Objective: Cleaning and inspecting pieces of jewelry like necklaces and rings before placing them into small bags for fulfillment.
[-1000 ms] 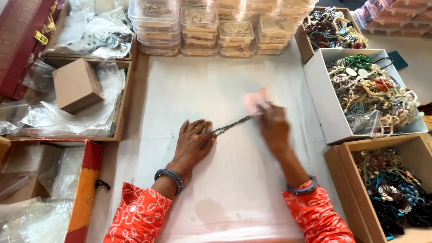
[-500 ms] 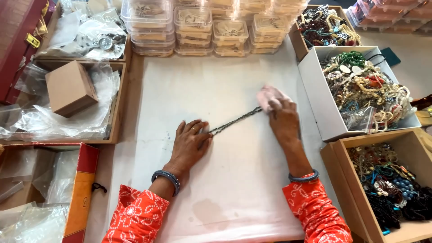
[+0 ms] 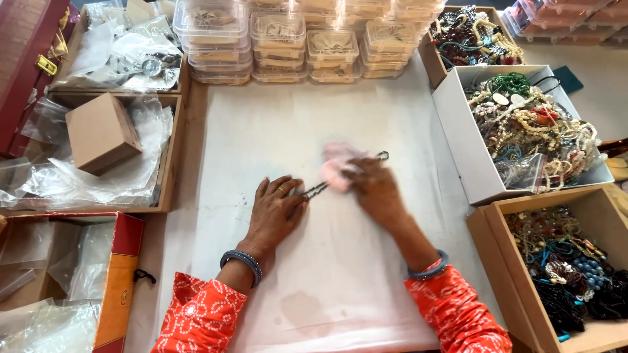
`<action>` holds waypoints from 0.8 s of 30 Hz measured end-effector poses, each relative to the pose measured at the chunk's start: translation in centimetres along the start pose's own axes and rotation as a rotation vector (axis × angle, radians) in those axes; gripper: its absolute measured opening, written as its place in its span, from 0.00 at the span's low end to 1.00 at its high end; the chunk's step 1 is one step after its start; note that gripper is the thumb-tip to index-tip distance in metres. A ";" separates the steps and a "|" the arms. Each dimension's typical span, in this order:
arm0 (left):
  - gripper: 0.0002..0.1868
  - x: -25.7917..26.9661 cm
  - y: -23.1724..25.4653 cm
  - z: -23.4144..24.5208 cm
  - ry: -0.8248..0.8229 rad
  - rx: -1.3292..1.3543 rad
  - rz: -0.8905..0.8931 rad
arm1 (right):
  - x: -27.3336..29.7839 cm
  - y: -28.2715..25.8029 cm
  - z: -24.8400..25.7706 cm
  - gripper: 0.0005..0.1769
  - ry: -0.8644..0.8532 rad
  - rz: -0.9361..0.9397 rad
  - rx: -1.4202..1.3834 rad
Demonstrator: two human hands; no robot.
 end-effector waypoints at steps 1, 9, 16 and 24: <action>0.09 0.0 0.0 0.1 0.000 0.001 0.002 | 0.2 1.6 0.4 0.22 -0.002 0.001 0.000; 0.09 0.0 0.2 0.3 0.001 0.006 -0.004 | 1.2 5.6 1.3 0.18 0.181 -0.217 0.057; 0.09 -0.1 0.2 0.1 -0.020 -0.013 0.003 | -0.4 -6.6 -1.0 0.24 -0.139 0.178 -0.138; 0.09 0.0 0.1 0.4 -0.013 -0.038 0.006 | 0.2 5.4 1.6 0.20 0.114 -0.136 0.074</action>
Point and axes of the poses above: each hand's wrist, its own x-axis away from the middle knuckle, its own z-axis out of the back of the hand, y = z × x, the point moved 5 cm from there along -x, towards the middle knuckle, and after that the axes turned 10 degrees about -x, right-handed, at the moved point
